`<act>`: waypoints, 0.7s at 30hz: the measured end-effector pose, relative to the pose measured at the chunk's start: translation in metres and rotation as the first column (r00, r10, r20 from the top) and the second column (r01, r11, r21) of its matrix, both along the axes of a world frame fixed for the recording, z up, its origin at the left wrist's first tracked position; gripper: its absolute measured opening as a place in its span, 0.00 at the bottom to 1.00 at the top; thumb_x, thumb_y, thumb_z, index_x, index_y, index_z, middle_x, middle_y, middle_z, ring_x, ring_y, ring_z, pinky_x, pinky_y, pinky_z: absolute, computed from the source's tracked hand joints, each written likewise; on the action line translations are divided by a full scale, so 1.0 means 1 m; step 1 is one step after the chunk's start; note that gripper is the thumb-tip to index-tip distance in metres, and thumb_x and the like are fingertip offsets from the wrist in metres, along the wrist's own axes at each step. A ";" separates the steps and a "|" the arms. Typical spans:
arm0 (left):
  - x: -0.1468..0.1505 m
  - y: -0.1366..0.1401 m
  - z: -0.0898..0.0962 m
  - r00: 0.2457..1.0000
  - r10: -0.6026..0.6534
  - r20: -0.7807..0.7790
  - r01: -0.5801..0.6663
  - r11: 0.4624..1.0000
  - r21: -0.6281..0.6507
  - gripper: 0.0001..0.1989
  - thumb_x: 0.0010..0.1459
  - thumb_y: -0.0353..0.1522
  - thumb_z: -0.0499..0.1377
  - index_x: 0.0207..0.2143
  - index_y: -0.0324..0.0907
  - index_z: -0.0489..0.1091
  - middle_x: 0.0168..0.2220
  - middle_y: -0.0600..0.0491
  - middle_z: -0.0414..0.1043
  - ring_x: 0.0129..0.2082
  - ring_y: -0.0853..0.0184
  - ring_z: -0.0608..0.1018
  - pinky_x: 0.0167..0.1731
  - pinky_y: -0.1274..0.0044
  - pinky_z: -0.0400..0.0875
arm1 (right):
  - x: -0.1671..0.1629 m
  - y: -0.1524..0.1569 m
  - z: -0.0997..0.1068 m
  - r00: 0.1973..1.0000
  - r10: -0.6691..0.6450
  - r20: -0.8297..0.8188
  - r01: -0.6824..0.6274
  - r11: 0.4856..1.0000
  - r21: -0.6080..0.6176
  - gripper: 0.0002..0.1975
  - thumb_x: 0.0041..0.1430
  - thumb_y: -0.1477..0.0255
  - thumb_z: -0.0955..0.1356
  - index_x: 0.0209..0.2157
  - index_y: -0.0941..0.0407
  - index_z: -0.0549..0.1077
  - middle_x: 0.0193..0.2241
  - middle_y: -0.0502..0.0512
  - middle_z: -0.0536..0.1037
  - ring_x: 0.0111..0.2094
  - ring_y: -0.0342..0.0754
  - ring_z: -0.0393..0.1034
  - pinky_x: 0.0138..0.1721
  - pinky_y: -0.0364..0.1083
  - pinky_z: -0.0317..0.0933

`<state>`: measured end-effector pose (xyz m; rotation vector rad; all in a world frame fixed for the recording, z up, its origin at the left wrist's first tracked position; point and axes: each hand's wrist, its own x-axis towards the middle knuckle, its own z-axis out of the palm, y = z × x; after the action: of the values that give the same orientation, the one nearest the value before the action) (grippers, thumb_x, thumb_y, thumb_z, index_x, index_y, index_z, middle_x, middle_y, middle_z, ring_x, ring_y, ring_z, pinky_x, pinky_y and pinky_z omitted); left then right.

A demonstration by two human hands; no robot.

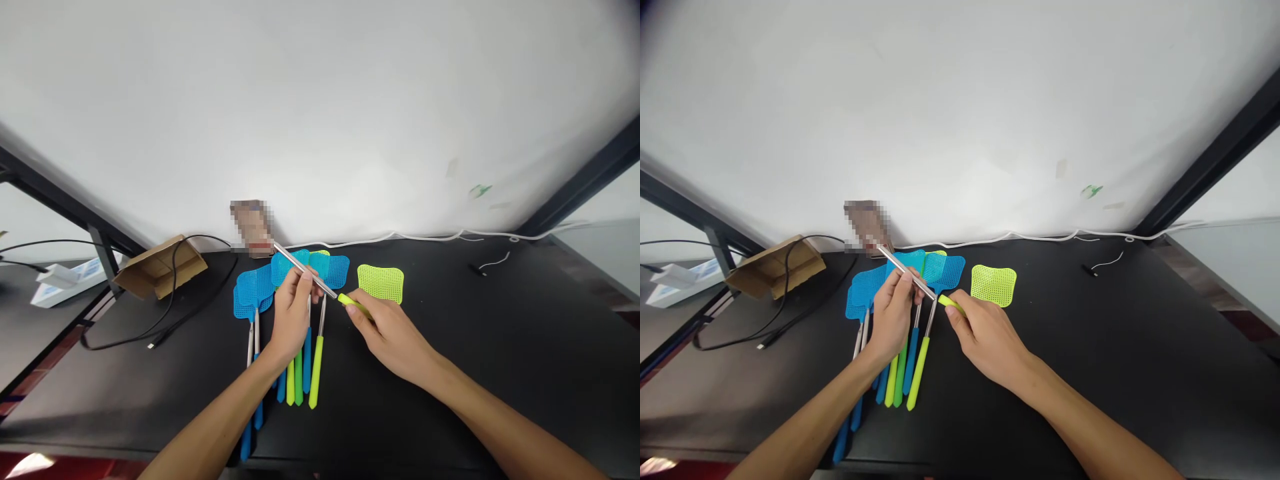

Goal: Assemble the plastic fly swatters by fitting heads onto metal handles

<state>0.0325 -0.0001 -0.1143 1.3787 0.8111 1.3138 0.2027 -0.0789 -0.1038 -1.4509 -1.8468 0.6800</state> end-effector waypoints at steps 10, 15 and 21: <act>-0.003 -0.005 0.007 0.981 -0.077 -0.177 0.082 0.996 0.023 0.11 0.67 0.40 0.57 0.38 0.42 0.71 0.27 0.57 0.65 0.27 0.70 0.67 0.31 0.78 0.63 | -0.005 -0.002 -0.006 1.000 -0.015 0.019 0.015 1.000 -0.006 0.12 0.74 0.65 0.57 0.35 0.52 0.63 0.23 0.45 0.66 0.23 0.45 0.62 0.28 0.44 0.52; -0.005 -0.009 0.010 0.965 -0.103 -0.240 0.115 0.993 0.034 0.12 0.68 0.40 0.57 0.42 0.43 0.74 0.25 0.58 0.61 0.26 0.71 0.64 0.29 0.77 0.59 | -0.006 -0.001 -0.010 1.000 0.016 0.007 -0.016 0.999 -0.030 0.12 0.74 0.65 0.57 0.34 0.52 0.61 0.23 0.45 0.65 0.24 0.45 0.62 0.29 0.44 0.53; -0.005 -0.007 0.011 0.993 -0.061 -0.100 0.065 0.997 0.041 0.16 0.71 0.43 0.51 0.42 0.42 0.72 0.24 0.58 0.57 0.24 0.71 0.62 0.26 0.77 0.56 | -0.009 -0.002 -0.011 0.999 0.037 -0.036 -0.039 0.998 -0.044 0.13 0.75 0.64 0.55 0.37 0.52 0.64 0.26 0.47 0.69 0.26 0.46 0.65 0.31 0.45 0.55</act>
<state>0.0277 -0.0071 -0.1038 1.5025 0.8026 1.2291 0.1940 -0.0808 -0.1145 -1.4269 -1.8471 0.7655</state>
